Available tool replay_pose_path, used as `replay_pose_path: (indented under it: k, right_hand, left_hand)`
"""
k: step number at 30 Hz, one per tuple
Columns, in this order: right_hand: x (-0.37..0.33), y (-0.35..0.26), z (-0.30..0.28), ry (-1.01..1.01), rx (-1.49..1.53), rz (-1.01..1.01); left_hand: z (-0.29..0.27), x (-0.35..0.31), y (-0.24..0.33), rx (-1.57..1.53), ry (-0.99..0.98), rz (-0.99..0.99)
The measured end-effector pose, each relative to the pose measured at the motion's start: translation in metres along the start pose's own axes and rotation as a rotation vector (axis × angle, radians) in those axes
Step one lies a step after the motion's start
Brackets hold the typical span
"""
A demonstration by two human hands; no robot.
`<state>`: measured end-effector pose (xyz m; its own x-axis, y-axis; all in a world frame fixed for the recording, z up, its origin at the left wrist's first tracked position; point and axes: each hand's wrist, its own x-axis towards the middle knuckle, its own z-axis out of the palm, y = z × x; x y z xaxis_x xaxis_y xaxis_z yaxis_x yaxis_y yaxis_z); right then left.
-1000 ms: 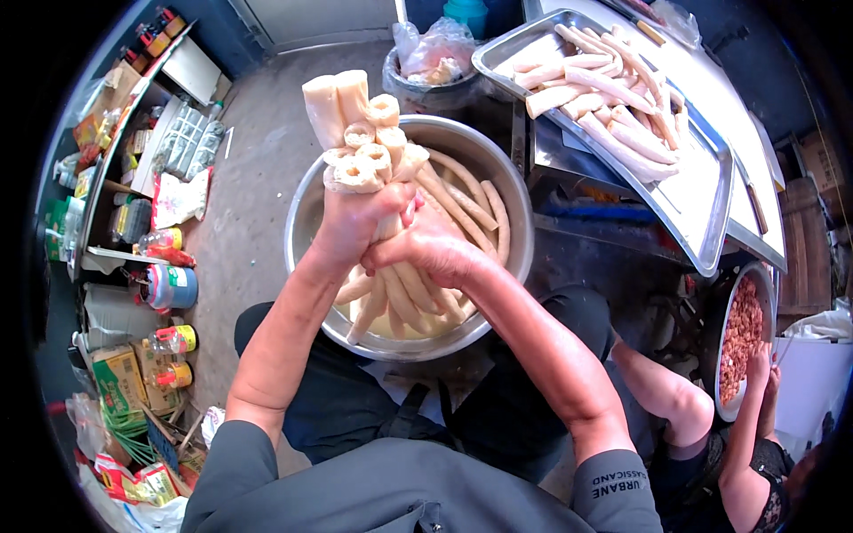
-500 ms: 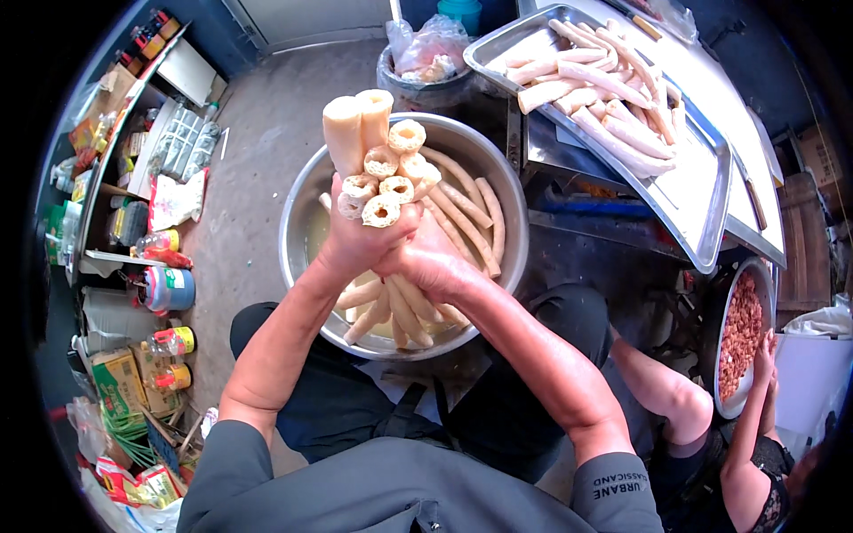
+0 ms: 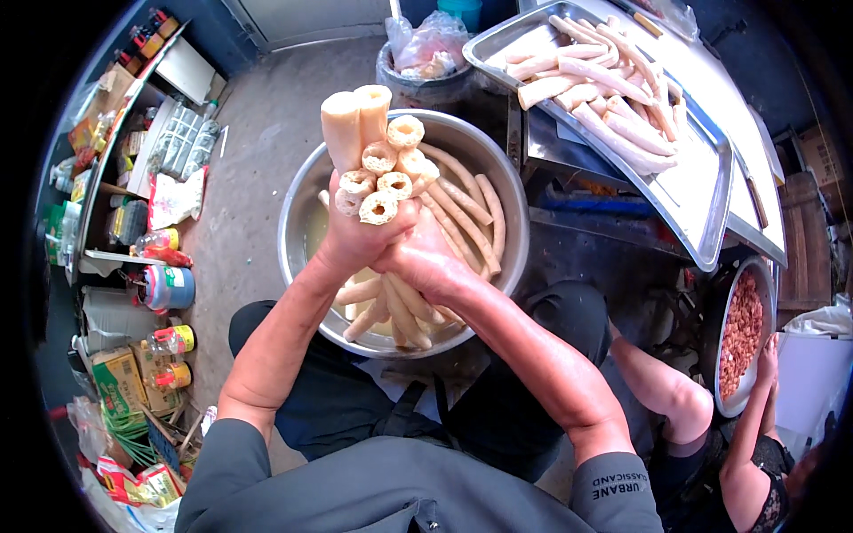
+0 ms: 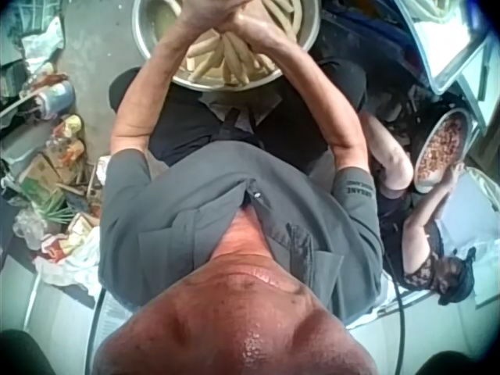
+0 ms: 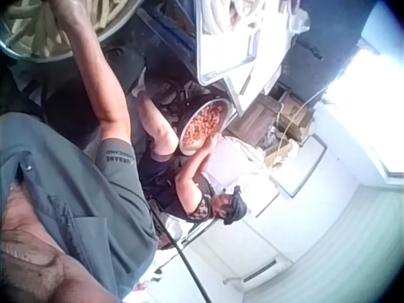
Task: The person picks up a bundle of radish strips from a bowl of liquid, squeezes them tightly with both hands to drain the moisture, and places the drained strips onto a metal tray.
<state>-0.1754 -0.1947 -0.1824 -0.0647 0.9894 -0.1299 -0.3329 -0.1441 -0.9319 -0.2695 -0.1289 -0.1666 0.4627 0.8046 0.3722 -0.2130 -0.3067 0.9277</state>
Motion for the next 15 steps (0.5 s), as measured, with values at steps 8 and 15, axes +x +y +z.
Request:
replay_pose_path:
  k: [8, 15]
  right_hand:
    - [-0.0014, -0.0003, -0.0013, 0.004, 0.047, 0.018]
    - [-0.0014, 0.0012, 0.0002, 0.037, -0.004, -0.015]
  left_hand:
    - [-0.0004, -0.0003, -0.0014, 0.058, -0.032, 0.010]
    - [0.0011, -0.0017, 0.0019, 0.033, -0.038, -0.032]
